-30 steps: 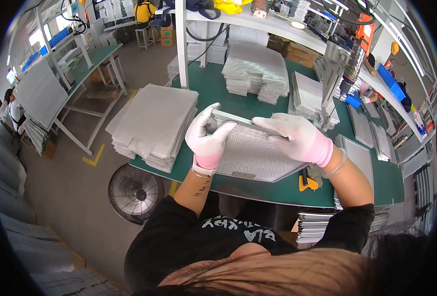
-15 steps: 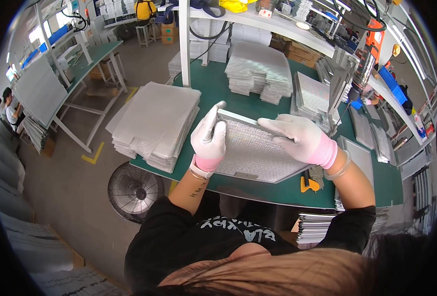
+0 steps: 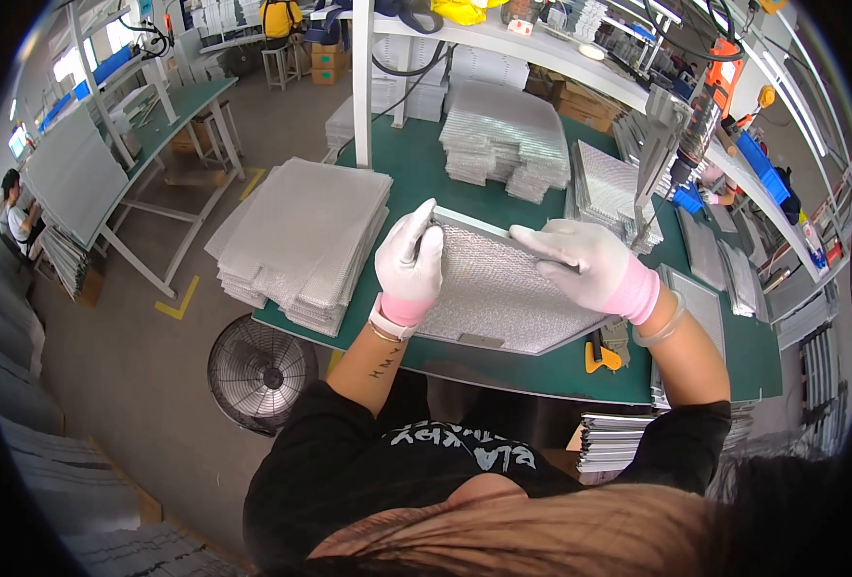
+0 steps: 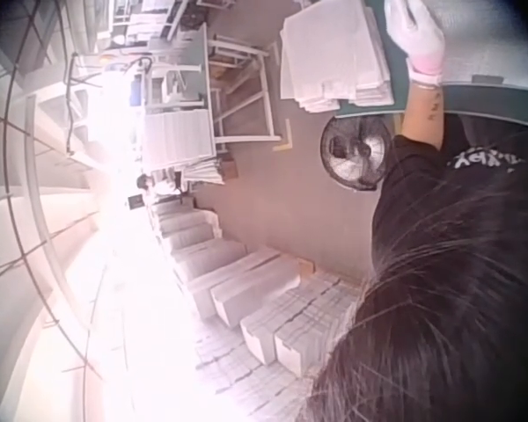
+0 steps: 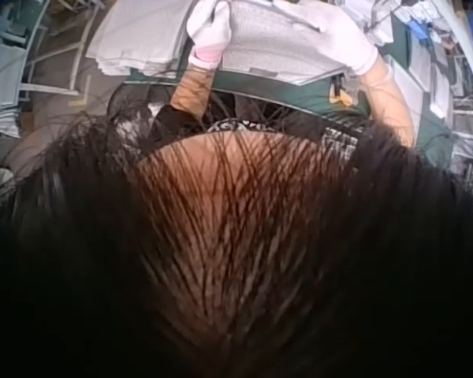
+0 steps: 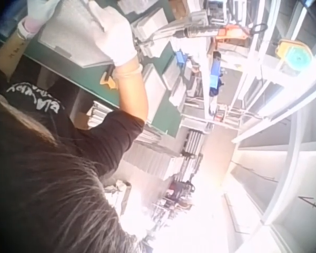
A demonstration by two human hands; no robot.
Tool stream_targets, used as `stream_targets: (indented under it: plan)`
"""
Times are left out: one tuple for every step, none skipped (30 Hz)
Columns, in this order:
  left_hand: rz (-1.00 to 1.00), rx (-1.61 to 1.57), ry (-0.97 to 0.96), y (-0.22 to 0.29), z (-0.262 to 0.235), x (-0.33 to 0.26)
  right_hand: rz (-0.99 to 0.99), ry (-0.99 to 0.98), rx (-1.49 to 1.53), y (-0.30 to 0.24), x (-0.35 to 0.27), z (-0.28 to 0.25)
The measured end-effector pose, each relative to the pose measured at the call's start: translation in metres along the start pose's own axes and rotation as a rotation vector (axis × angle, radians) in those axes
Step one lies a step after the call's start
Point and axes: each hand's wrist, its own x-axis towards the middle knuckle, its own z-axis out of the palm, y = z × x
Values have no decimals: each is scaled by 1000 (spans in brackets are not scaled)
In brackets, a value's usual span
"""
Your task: Assembling metal frames onto mesh filter pads using a mallet and a power drill.
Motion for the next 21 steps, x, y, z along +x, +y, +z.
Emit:
stream_targets:
  plan:
    - [-30, -75, 10, -2, 0, -2, -8, 3, 6, -1, 0, 0]
    - [-60, -150, 19, -3, 0, -3, -17, 7, 12, -1, 1, 0]
    - [-59, -148, 21, -5, -2, -3, -20, 7, 13, -2, 2, 0]
    - [-86, -202, -6, -6, -4, -2, -16, 9, -6, -3, 1, 0]
    - [-113, -255, -33, -6, -5, -1, -12, 11, -23, -4, 1, 0]
    - [-112, -258, -35, -5, -2, -2, -9, 12, -26, -5, 0, 0]
    - [-185, -399, -14, 1, 0, 1, -4, 14, -48, -6, 1, 0]
    - [-259, -539, 6, 5, 2, 2, 2, 17, -69, -7, 1, 0]
    - [-259, -541, 4, 0, 0, 4, 4, 18, -70, -9, 1, -1]
    - [-74, -374, -75, -6, -6, 8, 18, 12, -81, -11, 2, -3]
    - [109, -205, -151, -11, -9, 10, 32, 7, -91, -13, 2, -3]
    - [109, -206, -153, -13, -9, 9, 34, 8, -91, -13, 2, -3]
    - [111, -263, -164, -14, -8, 9, 29, 0, -84, -11, 2, -4]
    - [113, -321, -175, -14, -7, 9, 24, -9, -76, -10, 2, -4]
    - [113, -322, -178, -14, -7, 7, 27, -7, -76, -9, 3, -5]
    - [53, -338, -176, -14, -8, 3, 16, 0, -35, -8, 6, -6]
    - [-8, -353, -173, -15, -8, 1, 5, 6, 7, -8, 11, -8]
    - [-7, -351, -175, -17, -8, 0, 4, 9, 9, -12, 17, -13]
    - [-17, -385, -162, -18, -8, -1, 130, -95, 75, -20, 28, -21]
    - [-28, -424, -152, -19, -8, -2, 261, -197, 138, -27, 36, -24]
    - [-27, -425, -156, -20, -8, -3, 263, -194, 139, -29, 42, -20]
